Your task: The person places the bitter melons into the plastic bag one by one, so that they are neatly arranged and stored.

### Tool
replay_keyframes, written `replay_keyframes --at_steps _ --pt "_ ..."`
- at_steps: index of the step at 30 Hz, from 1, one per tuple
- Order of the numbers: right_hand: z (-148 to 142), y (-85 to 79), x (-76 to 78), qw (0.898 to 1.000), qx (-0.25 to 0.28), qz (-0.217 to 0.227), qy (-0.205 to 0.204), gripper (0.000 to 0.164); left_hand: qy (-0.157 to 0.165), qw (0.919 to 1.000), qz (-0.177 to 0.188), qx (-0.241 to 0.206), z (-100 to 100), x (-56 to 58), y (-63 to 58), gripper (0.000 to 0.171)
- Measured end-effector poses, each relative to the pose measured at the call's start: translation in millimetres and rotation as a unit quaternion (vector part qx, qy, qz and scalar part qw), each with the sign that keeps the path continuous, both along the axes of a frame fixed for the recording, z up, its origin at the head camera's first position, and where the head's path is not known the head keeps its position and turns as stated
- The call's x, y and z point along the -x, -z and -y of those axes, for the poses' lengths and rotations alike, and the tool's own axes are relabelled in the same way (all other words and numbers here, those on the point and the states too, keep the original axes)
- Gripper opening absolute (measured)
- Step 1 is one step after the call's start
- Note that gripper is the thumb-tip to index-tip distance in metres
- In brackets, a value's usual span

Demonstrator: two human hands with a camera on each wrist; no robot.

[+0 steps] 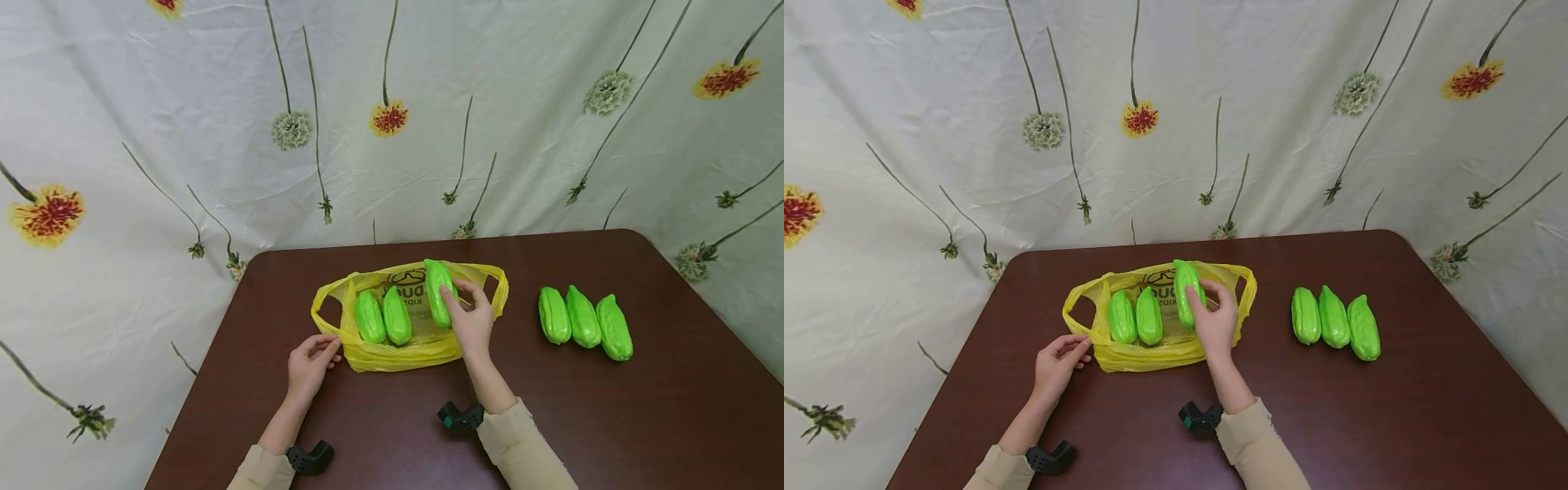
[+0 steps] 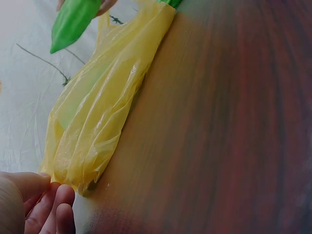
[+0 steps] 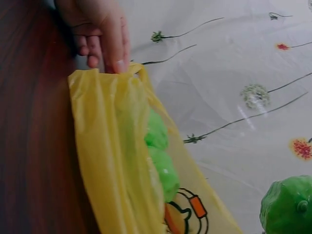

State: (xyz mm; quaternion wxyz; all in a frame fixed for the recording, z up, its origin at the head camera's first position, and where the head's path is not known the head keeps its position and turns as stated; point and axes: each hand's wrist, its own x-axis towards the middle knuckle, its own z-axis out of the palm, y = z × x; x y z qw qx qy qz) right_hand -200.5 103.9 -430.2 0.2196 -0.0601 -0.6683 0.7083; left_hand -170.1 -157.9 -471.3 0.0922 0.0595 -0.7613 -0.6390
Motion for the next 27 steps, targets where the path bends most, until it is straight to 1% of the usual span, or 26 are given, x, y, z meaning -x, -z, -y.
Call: replay_keyframes --at_steps 6,9,13,21,23,27 --pt "8 12.4 3.8 1.000 -0.026 -0.005 0.000 0.033 0.003 1.0000 0.002 -0.005 1 0.1 0.4 0.019" --pt "10 18.7 6.6 0.999 -0.034 0.003 -0.002 0.033 0.007 1.0000 -0.002 -0.006 2 0.4 1.7 0.021" --pt "14 26.6 8.9 0.999 -0.032 0.019 -0.008 0.034 0.008 0.9999 -0.002 -0.006 3 0.0 2.4 0.022" --pt "21 39.1 11.0 0.999 -0.035 0.034 -0.020 0.036 0.008 0.9999 -0.004 -0.005 2 0.0 2.2 0.021" --pt "22 40.9 11.0 0.998 -0.035 0.042 -0.019 0.037 0.007 0.9999 0.001 -0.007 3 1.9 4.8 0.020" --pt "26 46.2 11.4 0.998 -0.033 0.053 -0.019 0.038 0.003 0.9998 0.012 -0.016 7 8.7 17.3 0.021"
